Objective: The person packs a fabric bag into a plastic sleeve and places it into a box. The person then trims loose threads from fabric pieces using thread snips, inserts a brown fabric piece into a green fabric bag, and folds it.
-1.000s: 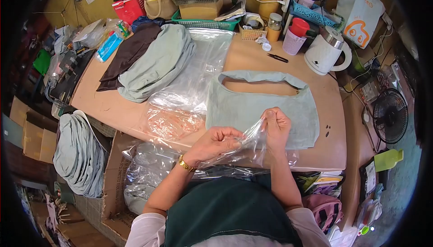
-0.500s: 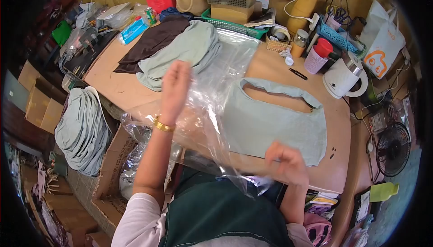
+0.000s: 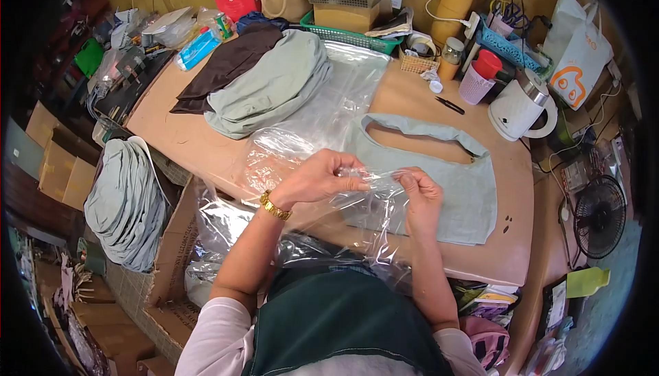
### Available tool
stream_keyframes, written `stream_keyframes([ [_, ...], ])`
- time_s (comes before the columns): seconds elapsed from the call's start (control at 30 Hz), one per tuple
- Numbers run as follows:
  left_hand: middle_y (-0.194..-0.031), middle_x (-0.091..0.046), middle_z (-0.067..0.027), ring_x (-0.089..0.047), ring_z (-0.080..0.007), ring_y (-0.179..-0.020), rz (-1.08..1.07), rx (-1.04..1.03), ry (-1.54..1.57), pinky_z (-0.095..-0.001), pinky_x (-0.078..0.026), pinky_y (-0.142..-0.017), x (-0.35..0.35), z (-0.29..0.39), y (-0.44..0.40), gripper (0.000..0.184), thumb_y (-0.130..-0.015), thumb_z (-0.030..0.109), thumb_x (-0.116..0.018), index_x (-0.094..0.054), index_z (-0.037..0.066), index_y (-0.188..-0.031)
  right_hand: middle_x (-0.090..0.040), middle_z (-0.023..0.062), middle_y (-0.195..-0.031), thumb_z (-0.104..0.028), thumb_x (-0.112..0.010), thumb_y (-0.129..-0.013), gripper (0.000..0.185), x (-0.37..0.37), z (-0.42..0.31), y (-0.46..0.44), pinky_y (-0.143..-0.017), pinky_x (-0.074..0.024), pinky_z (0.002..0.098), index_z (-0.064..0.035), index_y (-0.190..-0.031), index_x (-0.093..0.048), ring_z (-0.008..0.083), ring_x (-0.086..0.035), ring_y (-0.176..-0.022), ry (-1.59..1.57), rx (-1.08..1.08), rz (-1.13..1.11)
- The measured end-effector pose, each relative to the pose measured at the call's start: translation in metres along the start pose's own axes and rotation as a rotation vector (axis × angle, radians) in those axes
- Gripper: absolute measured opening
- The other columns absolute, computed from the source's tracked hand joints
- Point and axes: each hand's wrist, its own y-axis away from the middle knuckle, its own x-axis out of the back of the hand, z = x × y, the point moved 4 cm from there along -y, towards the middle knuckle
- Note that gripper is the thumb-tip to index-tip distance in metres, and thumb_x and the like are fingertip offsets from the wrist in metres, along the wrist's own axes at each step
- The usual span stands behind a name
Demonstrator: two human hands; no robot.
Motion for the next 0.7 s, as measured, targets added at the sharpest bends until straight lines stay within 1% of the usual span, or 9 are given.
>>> stream_keyframes([
  [0.1, -0.079, -0.059, 0.0060, -0.047, -0.0020, -0.069, -0.160, 0.190, -0.064, -0.0210, -0.041, -0.063, 0.001, -0.016, -0.003, 0.019, -0.094, 0.019, -0.064, -0.062, 0.002, -0.087, -0.065, 0.0017, -0.077, -0.008, -0.066, -0.090, 0.007, 0.003, -0.002, 0.014, -0.065, -0.0451, 0.0237, -0.0026, -0.088, -0.069, 0.0078, -0.057, -0.071, -0.453, -0.460, -0.321],
  [0.2, -0.076, -0.056, 0.0077, -0.043, -0.0012, -0.067, 0.286, -0.008, 0.121, -0.0205, -0.038, -0.059, 0.028, -0.038, -0.016, 0.024, -0.097, 0.026, -0.061, -0.061, 0.005, -0.086, -0.064, 0.0021, -0.072, -0.013, -0.068, -0.090, 0.012, -0.003, -0.023, 0.048, -0.069, -0.0443, 0.0264, -0.0023, -0.086, -0.069, 0.0112, -0.056, -0.070, -0.005, -0.843, -0.848],
  [0.23, -0.075, -0.053, 0.0083, -0.041, -0.0009, -0.065, 0.316, 0.029, 0.175, -0.0200, -0.036, -0.057, 0.037, -0.038, -0.015, 0.026, -0.098, 0.029, -0.059, -0.061, 0.007, -0.084, -0.064, 0.0021, -0.072, -0.013, -0.068, -0.090, 0.012, -0.003, -0.023, 0.052, -0.069, -0.0443, 0.0264, -0.0023, -0.086, -0.069, 0.0112, -0.056, -0.070, -0.004, -0.842, -0.848],
  [0.3, -0.073, -0.051, 0.0090, -0.039, -0.0005, -0.063, 0.339, 0.067, 0.230, -0.0194, -0.034, -0.056, 0.050, -0.035, -0.019, 0.028, -0.099, 0.031, -0.058, -0.060, 0.008, -0.083, -0.063, 0.0026, -0.070, -0.014, -0.073, -0.084, 0.011, -0.019, -0.042, 0.068, -0.067, -0.0440, 0.0278, -0.0040, -0.082, -0.070, 0.0140, -0.057, -0.068, -0.002, -0.227, -1.405],
  [0.37, -0.069, -0.044, 0.0108, -0.032, 0.0002, -0.059, 0.732, 0.069, 0.405, -0.0197, -0.027, -0.051, 0.072, -0.026, -0.016, 0.029, -0.099, 0.033, -0.058, -0.057, 0.010, -0.081, -0.065, 0.0050, -0.073, -0.015, -0.075, -0.082, 0.012, -0.008, -0.043, 0.069, -0.068, -0.0442, 0.0294, -0.0038, -0.080, -0.070, 0.0159, -0.058, -0.072, 0.007, -0.191, -1.399],
  [0.47, -0.065, -0.040, 0.0123, -0.031, 0.0007, -0.058, 0.571, -0.033, 0.110, -0.0200, -0.024, -0.050, 0.099, -0.019, -0.007, 0.028, -0.097, 0.031, -0.060, -0.056, 0.010, -0.079, -0.068, 0.0132, -0.100, -0.020, -0.078, -0.080, 0.024, 0.021, -0.039, 0.072, -0.090, -0.0449, 0.0336, -0.0017, -0.092, -0.069, 0.0204, -0.061, -0.098, -0.068, -0.418, -1.308],
  [0.53, -0.061, -0.038, 0.0131, -0.029, 0.0008, -0.056, 0.572, -0.042, 0.001, -0.0206, -0.021, -0.049, 0.091, -0.020, -0.010, 0.027, -0.096, 0.030, -0.064, -0.057, 0.009, -0.079, -0.058, 0.0178, -0.126, -0.025, -0.078, -0.081, 0.048, 0.024, -0.038, 0.066, -0.106, -0.0381, 0.0358, 0.0001, -0.116, -0.057, 0.0246, -0.055, -0.120, -0.282, -0.465, -0.893],
  [0.6, -0.061, -0.040, 0.0127, -0.029, 0.0006, -0.055, 0.589, -0.115, -0.129, -0.0204, -0.021, -0.048, 0.082, -0.015, -0.013, 0.027, -0.094, 0.030, -0.066, -0.059, 0.007, -0.080, -0.043, 0.0198, -0.143, -0.032, -0.079, -0.080, 0.072, 0.004, -0.032, 0.078, -0.113, -0.0308, 0.0356, 0.0001, -0.131, -0.041, 0.0231, -0.042, -0.135, -0.324, -0.512, -0.921],
  [0.7, -0.063, -0.046, 0.0109, -0.032, 0.0009, -0.056, 0.642, -0.089, -0.078, -0.0204, -0.024, -0.049, 0.083, -0.017, -0.017, 0.026, -0.094, 0.029, -0.066, -0.061, 0.005, -0.085, -0.044, 0.0189, -0.142, -0.033, -0.080, -0.077, 0.069, -0.036, -0.039, 0.081, -0.107, -0.0371, 0.0373, -0.0061, -0.130, -0.043, 0.0303, -0.049, -0.128, 0.505, -0.242, -0.999],
])
